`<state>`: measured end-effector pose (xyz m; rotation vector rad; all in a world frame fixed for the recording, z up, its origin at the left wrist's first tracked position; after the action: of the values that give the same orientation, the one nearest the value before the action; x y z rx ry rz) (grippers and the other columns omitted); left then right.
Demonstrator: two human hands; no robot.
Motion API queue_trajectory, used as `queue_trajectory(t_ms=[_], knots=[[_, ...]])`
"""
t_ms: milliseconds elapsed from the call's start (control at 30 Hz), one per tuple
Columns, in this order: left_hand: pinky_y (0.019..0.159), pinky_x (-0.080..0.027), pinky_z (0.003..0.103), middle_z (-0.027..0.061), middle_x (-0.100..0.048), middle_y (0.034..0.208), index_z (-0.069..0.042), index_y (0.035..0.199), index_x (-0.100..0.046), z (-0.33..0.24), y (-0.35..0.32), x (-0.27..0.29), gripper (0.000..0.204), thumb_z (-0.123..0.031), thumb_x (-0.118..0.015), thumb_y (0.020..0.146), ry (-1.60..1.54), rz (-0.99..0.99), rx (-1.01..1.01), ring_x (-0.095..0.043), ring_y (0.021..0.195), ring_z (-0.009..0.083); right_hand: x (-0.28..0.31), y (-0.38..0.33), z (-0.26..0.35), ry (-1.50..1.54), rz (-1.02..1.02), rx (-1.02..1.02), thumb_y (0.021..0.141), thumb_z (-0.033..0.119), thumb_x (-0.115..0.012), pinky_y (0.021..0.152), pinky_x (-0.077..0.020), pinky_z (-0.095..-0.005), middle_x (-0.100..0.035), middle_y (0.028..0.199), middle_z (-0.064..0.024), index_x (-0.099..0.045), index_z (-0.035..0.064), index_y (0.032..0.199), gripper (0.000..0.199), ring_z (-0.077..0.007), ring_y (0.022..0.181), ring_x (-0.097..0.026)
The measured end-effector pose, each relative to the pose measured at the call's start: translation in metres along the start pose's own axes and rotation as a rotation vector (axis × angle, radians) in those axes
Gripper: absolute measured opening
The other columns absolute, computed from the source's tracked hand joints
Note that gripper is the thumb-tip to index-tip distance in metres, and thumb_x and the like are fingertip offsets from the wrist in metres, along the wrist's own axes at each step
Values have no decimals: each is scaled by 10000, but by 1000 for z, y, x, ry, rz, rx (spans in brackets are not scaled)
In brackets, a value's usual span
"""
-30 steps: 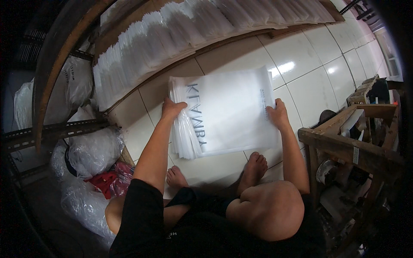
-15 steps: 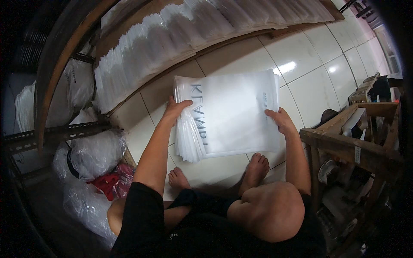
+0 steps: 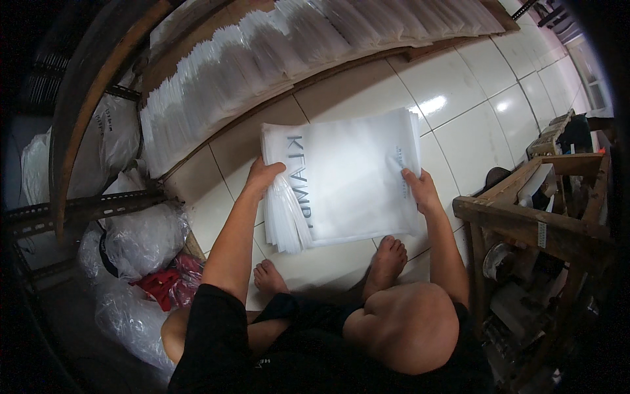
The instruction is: The person sits on the floor and repeatedly folds stacks of white plastic bags by hand. They align the edges, fold the bags into smaller rectangles, and place the finished stacks onto a nearby wooden surface.
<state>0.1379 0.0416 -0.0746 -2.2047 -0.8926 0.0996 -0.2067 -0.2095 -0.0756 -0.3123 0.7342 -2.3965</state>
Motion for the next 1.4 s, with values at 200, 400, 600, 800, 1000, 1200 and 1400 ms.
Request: queue_trajectory(t_ms=[200,400,600,800,1000,1200,1400], knots=[[883,-503,348,171,-650,1096,71,1242,-532,-80,-90,-12,524,-139,-691,789,-79,-300,-242,-636,963,252,-15,-61,59,-145,-140,262,962,247,-602,717,-471,-288,-654,934,-45,-647,-41,1088,318,-121,811,-583],[959,-456,361,144,-597,1189,43,1262,-500,-72,-116,-20,575,-119,-772,782,-87,-392,-706,-587,1077,241,1,-94,48,68,-229,470,888,146,-673,928,-458,-327,-618,1148,-99,-566,-31,1248,416,-192,1016,-577],[970,-444,364,139,-579,1177,27,1276,-475,-59,-104,-41,630,-122,-797,756,-53,-445,-809,-567,1080,242,-19,-86,43,-37,-223,491,893,88,-653,924,-446,-323,-596,1108,-78,-560,-13,1190,328,-176,1011,-550],[911,-461,342,125,-630,1064,36,1145,-567,-77,-110,-49,401,-111,-726,807,-186,-565,-695,-598,988,218,-26,-73,47,-12,-404,566,954,150,-635,916,-459,-314,-667,1079,-92,-638,-18,1149,257,-181,1003,-593],[889,-458,321,97,-643,1043,32,1110,-602,-73,-128,-46,333,-98,-725,830,-218,-525,-664,-594,970,202,-22,-99,59,146,-436,521,927,145,-673,919,-467,-343,-654,1065,-110,-622,-55,1133,292,-204,1015,-589],[897,-466,339,105,-602,1180,17,1198,-565,-46,-113,-58,472,-94,-780,793,-113,-339,-688,-575,1058,213,-18,-98,27,-134,-379,508,920,156,-686,936,-460,-330,-627,1104,-87,-601,-45,1163,327,-187,1042,-572],[862,-470,335,82,-678,992,28,1032,-646,-61,-107,-62,214,-95,-703,867,-100,-606,-780,-613,911,188,-24,-79,10,12,-498,484,933,135,-663,873,-475,-301,-650,1009,-68,-650,-31,1062,210,-167,944,-589]])
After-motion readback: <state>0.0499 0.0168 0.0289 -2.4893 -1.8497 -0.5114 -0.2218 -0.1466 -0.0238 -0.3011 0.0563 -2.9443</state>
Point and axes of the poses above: each hand's wrist, its own y-axis towards the middle knuckle, its own x-axis out of the back of the hand, z = x × y, the point moved 2 cm from there along y, towards the middle knuckle
